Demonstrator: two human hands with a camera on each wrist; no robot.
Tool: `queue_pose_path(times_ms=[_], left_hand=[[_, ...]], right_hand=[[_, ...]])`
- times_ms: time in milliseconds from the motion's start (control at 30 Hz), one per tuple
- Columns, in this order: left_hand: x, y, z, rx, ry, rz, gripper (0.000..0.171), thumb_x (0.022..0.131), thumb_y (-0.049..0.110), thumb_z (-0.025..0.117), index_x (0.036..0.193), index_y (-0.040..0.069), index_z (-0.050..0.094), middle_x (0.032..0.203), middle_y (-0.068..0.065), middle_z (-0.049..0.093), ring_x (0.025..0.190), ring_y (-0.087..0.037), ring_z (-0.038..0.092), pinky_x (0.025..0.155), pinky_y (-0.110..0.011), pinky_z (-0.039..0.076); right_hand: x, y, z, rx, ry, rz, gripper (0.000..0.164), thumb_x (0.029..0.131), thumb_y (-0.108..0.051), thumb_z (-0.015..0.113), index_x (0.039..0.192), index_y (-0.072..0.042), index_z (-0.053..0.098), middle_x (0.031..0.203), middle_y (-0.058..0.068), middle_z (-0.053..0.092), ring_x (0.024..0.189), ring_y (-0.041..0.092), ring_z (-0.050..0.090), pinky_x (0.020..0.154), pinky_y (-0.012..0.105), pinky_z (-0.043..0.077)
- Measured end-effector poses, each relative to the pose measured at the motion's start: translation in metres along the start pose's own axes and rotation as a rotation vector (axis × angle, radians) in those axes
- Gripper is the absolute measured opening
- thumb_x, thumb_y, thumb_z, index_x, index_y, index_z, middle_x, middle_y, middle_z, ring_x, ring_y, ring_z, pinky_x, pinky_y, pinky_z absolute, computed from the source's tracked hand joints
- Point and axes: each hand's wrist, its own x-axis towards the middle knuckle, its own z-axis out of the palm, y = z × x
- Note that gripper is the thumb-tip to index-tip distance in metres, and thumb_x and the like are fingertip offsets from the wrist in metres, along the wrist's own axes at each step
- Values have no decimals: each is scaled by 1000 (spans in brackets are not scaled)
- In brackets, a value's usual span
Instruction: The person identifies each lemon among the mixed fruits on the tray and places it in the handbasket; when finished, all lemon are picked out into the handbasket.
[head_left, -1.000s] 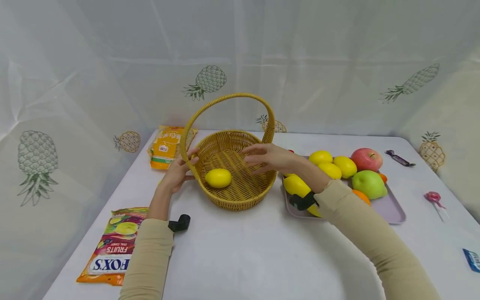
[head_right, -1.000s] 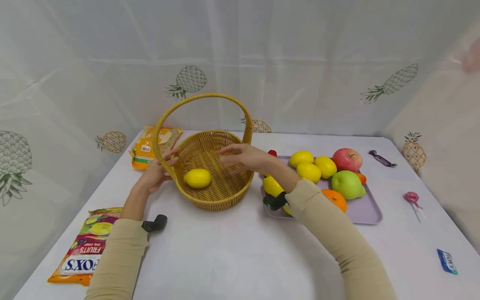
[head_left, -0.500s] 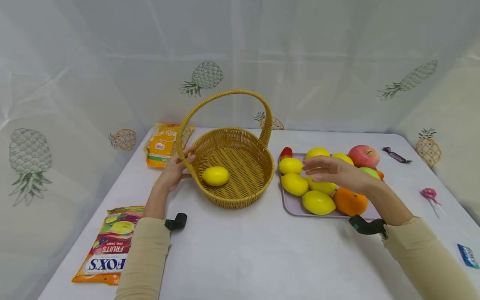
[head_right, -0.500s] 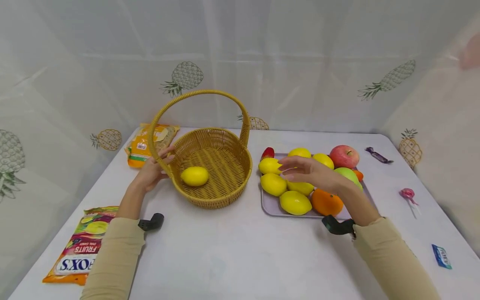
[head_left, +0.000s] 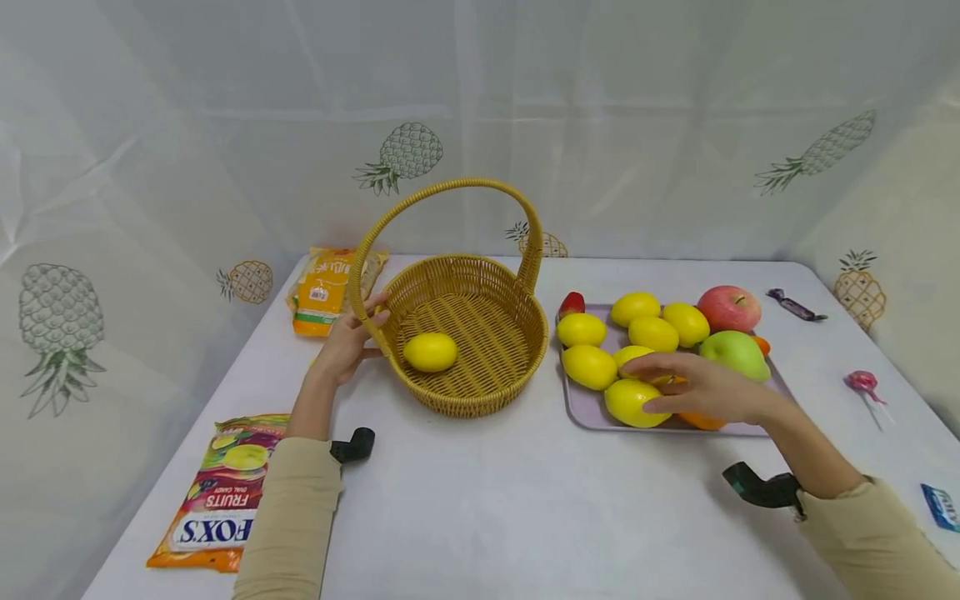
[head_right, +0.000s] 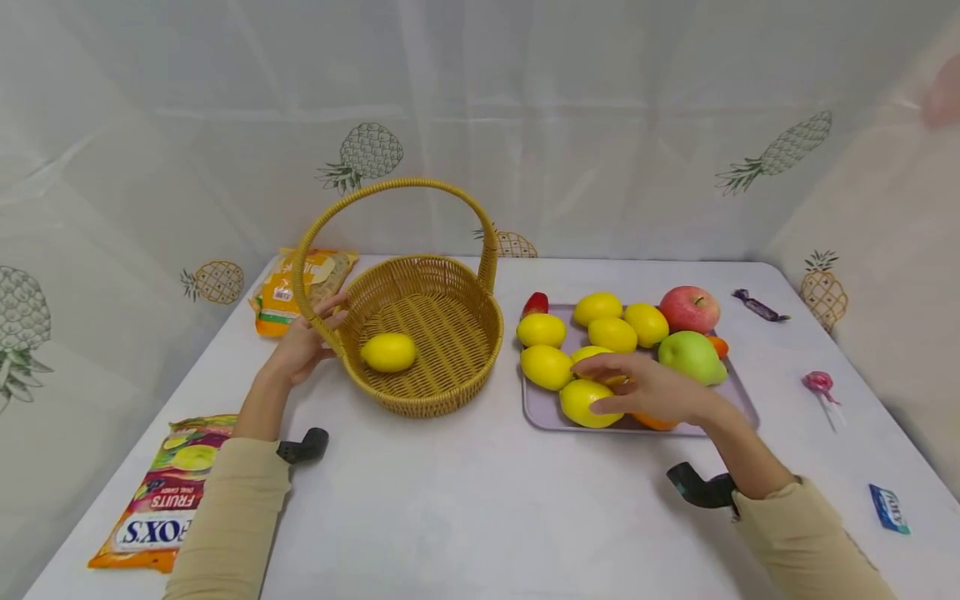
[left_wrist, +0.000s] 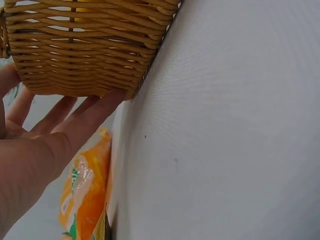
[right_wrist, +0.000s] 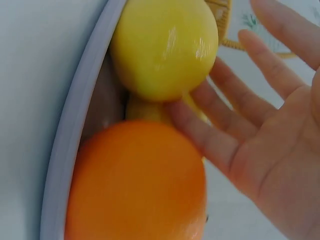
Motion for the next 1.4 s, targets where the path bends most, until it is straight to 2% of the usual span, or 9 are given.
queue_pose_path(times_ms=[100,267,533,800,933,1133,1300,1400], left_hand=[[0,0,0,1,-2,9,54,101,28,52,151,14,36,157,-11,17,131,-36,36,94,-58,44],[-1,0,-1,-6,-4,13,55,101,29,53,151,14,35,157,-12,18,132,-37,35,95,-60,43],[-2,-2,-1,-7,7,4,55,101,29,53,151,14,35,157,-13,16,132,-37,35,94,-60,43],[-2,-5,-2,-11,5,-2,53,101,28,52,151,15,36,155,-12,23,132,-37,36,93,-55,46],[-1,-7,-2,-18,-2,-6,53,102,27,52,151,15,36,155,-10,24,131,-36,37,92,-53,48],[0,-6,-1,-6,-2,-4,53,102,27,51,151,15,36,155,-9,23,131,-36,37,93,-55,46],[-1,-3,-1,0,-1,1,53,102,28,52,151,15,36,155,-10,24,130,-37,38,91,-52,48],[-1,-3,-1,-9,-5,1,53,102,28,52,151,15,36,155,-10,24,130,-37,38,88,-48,51]], right_hand=[[2,-7,3,-107,17,-19,49,86,-29,74,130,-11,60,130,8,57,110,26,53,88,45,51],[5,-15,7,-216,29,-36,48,83,-26,78,127,-14,63,129,6,58,104,23,49,81,40,51],[11,-22,19,-317,39,-23,47,76,-8,82,120,-13,66,122,3,61,118,30,50,98,51,43],[14,-25,27,-404,66,-17,45,74,-6,83,116,-11,67,114,2,63,106,26,55,91,47,50],[12,-26,27,-388,64,-15,45,76,-7,82,117,-11,67,116,3,63,109,29,55,93,50,47],[8,-22,17,-290,90,-44,45,78,-14,82,120,-11,66,121,6,63,112,30,54,95,52,45],[9,-18,5,-164,113,-17,47,81,-25,79,125,-13,63,121,3,63,109,25,56,91,45,49],[12,-21,-2,-56,100,16,48,85,-28,76,128,-14,60,127,5,60,115,28,53,95,47,47]])
